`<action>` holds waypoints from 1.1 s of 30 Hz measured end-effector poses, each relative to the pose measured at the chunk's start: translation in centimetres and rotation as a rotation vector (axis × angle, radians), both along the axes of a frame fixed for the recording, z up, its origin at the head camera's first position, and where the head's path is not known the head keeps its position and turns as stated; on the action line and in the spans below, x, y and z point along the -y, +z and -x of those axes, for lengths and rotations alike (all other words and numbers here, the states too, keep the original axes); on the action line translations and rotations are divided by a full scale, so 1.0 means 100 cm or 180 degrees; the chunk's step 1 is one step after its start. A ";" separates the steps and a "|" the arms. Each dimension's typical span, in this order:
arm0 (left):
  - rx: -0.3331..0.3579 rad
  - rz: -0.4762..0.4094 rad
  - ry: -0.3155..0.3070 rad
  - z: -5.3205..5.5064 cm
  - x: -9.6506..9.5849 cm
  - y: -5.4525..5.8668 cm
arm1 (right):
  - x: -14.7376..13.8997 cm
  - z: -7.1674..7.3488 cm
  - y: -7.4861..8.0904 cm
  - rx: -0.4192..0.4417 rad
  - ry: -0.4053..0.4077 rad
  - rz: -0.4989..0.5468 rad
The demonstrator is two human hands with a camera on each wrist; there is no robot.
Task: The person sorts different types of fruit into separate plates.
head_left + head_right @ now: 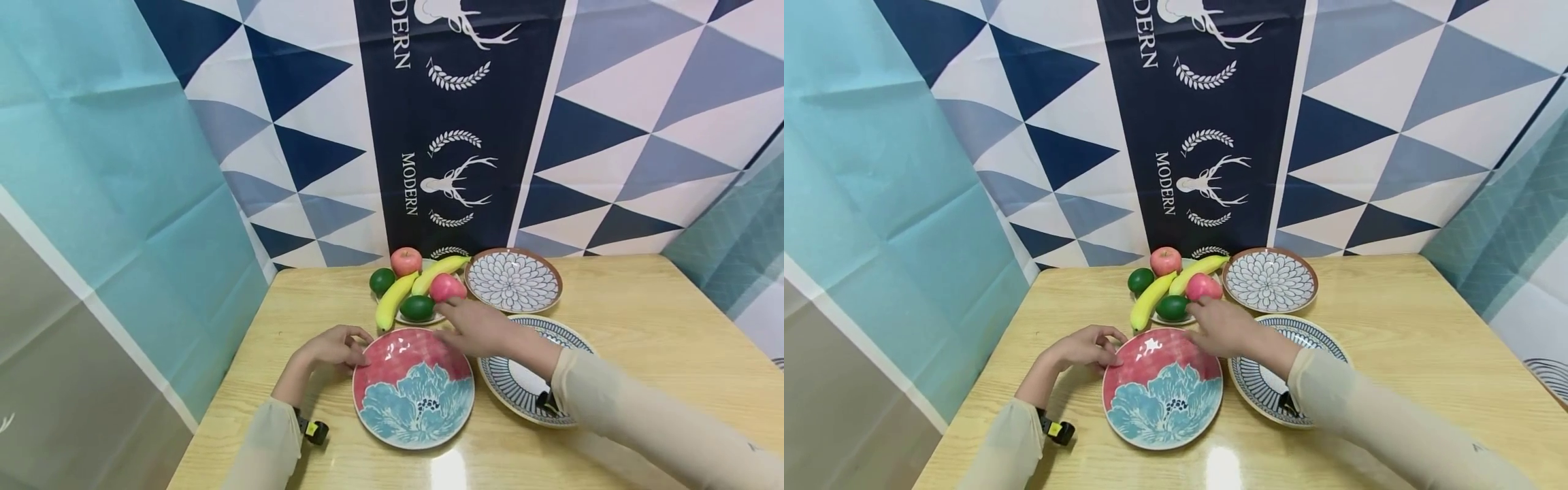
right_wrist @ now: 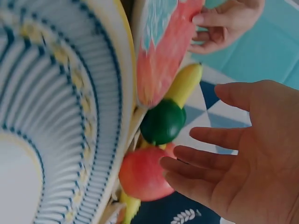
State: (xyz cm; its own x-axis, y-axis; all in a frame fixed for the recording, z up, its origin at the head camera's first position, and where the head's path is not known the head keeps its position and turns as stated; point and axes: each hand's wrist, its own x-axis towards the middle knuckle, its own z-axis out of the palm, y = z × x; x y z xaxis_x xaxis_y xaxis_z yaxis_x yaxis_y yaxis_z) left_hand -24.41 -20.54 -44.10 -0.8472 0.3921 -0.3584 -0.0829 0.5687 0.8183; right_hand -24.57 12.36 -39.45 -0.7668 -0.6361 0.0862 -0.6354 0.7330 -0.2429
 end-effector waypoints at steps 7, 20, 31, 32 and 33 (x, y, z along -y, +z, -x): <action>0.0094 -0.0070 -0.0362 0.023 0.007 -0.003 | 0.014 0.027 0.012 -0.0835 0.0055 0.0110; 0.0276 -0.0218 -0.0473 0.030 0.009 -0.014 | 0.063 0.061 0.001 -0.0876 0.0767 -0.0271; 0.0279 -0.0455 -0.0513 0.030 0.007 -0.021 | 0.092 0.070 0.001 -0.0792 0.1233 -0.0598; 0.0262 -0.0460 -0.0523 0.030 0.008 -0.022 | 0.095 0.070 0.000 -0.0786 0.1232 -0.0642; 0.0253 -0.0461 -0.0521 0.029 0.009 -0.022 | 0.098 0.070 -0.001 -0.0762 0.1219 -0.0685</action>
State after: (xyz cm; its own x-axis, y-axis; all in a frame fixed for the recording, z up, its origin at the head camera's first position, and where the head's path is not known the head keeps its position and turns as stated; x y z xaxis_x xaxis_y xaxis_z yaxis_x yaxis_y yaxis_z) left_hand -27.35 -21.40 -46.30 -0.7394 0.5743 -0.3515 -0.0668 0.4569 0.8870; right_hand -31.62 2.57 -39.51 -0.4493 -0.8909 0.0671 -0.8882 0.4535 0.0739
